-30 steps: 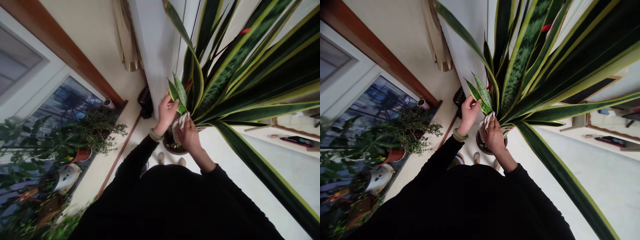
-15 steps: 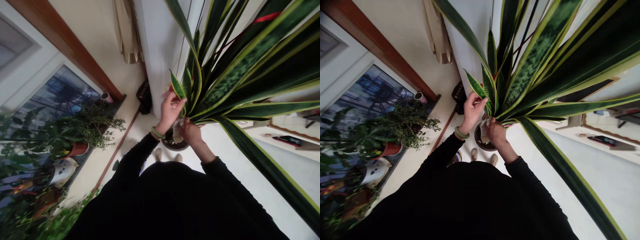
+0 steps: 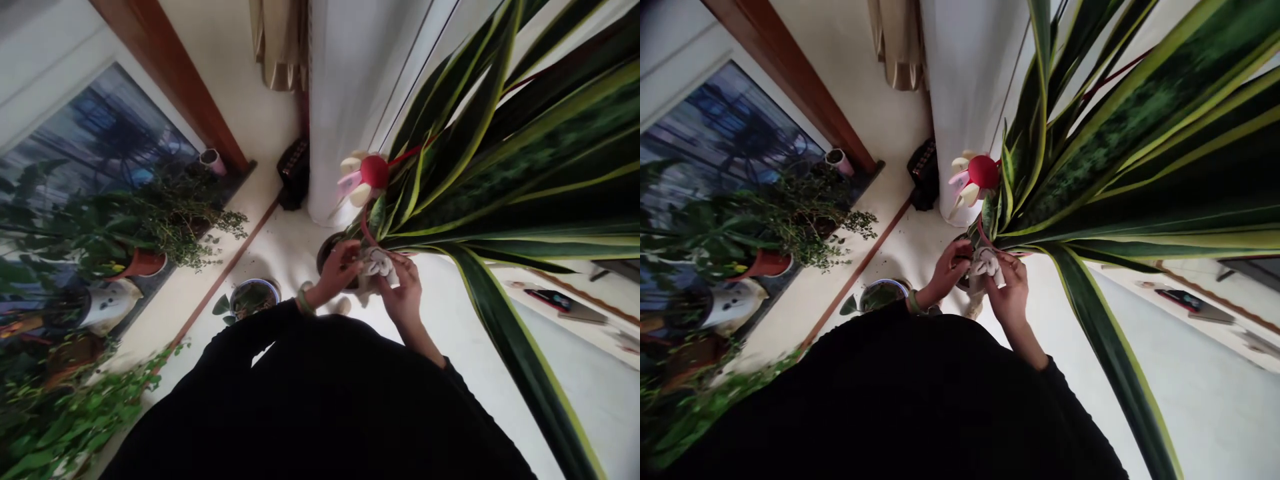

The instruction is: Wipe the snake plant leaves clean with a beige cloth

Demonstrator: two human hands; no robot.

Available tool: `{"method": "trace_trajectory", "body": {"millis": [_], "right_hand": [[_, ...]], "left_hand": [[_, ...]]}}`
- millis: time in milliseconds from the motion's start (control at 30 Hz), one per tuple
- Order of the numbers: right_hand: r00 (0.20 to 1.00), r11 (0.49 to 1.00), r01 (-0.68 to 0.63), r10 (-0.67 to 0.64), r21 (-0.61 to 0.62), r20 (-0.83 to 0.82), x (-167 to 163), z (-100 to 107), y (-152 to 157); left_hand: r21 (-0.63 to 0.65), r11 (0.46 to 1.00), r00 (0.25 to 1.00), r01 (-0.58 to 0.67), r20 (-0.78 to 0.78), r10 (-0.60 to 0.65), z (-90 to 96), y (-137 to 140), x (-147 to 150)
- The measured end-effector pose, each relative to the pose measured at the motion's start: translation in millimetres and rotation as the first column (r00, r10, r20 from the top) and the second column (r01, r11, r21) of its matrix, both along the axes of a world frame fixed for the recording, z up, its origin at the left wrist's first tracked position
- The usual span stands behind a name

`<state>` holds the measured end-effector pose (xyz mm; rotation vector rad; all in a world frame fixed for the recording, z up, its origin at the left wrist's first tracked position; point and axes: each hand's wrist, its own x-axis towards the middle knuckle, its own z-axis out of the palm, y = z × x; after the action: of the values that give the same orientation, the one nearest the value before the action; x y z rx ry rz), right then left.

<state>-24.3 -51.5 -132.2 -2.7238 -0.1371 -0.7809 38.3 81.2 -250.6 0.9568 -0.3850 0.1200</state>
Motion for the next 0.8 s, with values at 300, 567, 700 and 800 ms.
{"method": "trace_trajectory", "body": {"millis": [300, 567, 700, 800], "right_hand": [[0.926, 0.77, 0.258, -0.024, 0.584, -0.377, -3.2, -30.3, 8.0], [0.912, 0.724, 0.352, -0.124, 0.593, -0.39, -17.9, -32.7, -0.6], [0.879, 0.73, 0.419, -0.178, 0.539, -0.442, -25.8, -34.1, -13.4], [0.862, 0.726, 0.46, -0.227, 0.511, -0.453, -27.6, -32.6, -22.1]], "left_hand": [[0.133, 0.971, 0.98, -0.199, 0.026, 0.197, -15.3, -15.0, 7.2], [0.239, 0.934, 0.963, -0.266, 0.016, 0.27, 2.6, -100.6, 40.3], [0.376, 0.926, 0.967, -0.024, -0.227, 0.117, -52.3, -119.2, 31.6], [0.414, 0.903, 0.887, 0.117, -0.452, 0.092, -92.4, -111.6, 27.0]]}}
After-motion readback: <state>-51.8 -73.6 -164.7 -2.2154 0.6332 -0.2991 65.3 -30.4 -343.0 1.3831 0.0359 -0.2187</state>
